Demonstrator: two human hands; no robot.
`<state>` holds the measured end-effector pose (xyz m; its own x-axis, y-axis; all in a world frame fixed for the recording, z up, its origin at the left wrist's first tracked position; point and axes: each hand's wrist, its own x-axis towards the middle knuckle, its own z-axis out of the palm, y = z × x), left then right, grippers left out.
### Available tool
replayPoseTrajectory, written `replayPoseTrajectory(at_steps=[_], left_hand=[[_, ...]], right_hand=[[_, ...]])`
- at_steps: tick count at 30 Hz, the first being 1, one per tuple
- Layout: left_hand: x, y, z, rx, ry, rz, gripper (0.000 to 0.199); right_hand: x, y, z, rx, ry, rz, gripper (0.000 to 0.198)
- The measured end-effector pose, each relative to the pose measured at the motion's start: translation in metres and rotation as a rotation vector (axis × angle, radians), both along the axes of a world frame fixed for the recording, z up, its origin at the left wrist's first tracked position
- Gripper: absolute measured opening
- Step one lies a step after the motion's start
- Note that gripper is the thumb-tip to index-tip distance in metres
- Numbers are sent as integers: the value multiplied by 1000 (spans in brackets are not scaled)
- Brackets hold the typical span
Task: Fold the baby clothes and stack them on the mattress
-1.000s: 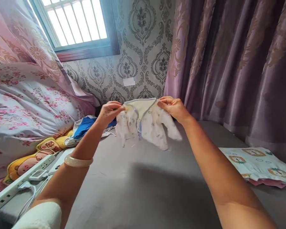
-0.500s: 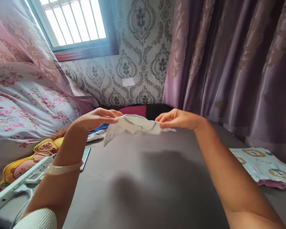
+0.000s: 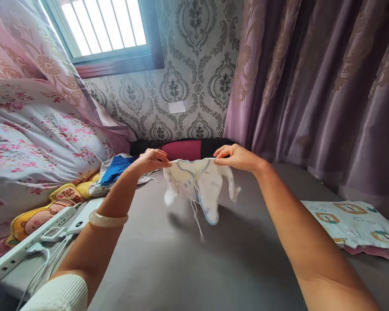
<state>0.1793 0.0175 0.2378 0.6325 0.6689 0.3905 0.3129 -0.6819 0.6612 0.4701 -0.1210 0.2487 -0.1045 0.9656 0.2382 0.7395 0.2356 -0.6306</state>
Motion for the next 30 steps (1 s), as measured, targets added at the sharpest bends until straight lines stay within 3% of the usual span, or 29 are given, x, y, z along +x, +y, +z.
replayPoseTrajectory(at_steps=[3, 6, 11, 15, 20, 25, 30], left_hand=[[-1, -1, 3, -194, 9, -184, 34], [-2, -1, 6, -198, -4, -115, 35], [-2, 6, 2, -164, -44, -137, 36], [2, 16, -5, -56, -97, -39, 35], [7, 12, -6, 43, -329, -28, 36], [15, 3, -7, 373, -198, 252, 14], [19, 8, -11, 428, -132, 344, 11]], right_hand=[[0, 0, 1, -80, 51, 89, 51], [1, 0, 2, 19, 74, -18, 51], [2, 4, -2, -34, 136, 56, 50], [3, 8, -1, 126, 191, -120, 48], [5, 8, 3, 260, 337, -105, 45], [10, 16, -9, 141, 277, -132, 51], [13, 26, -15, 187, 269, -156, 51]])
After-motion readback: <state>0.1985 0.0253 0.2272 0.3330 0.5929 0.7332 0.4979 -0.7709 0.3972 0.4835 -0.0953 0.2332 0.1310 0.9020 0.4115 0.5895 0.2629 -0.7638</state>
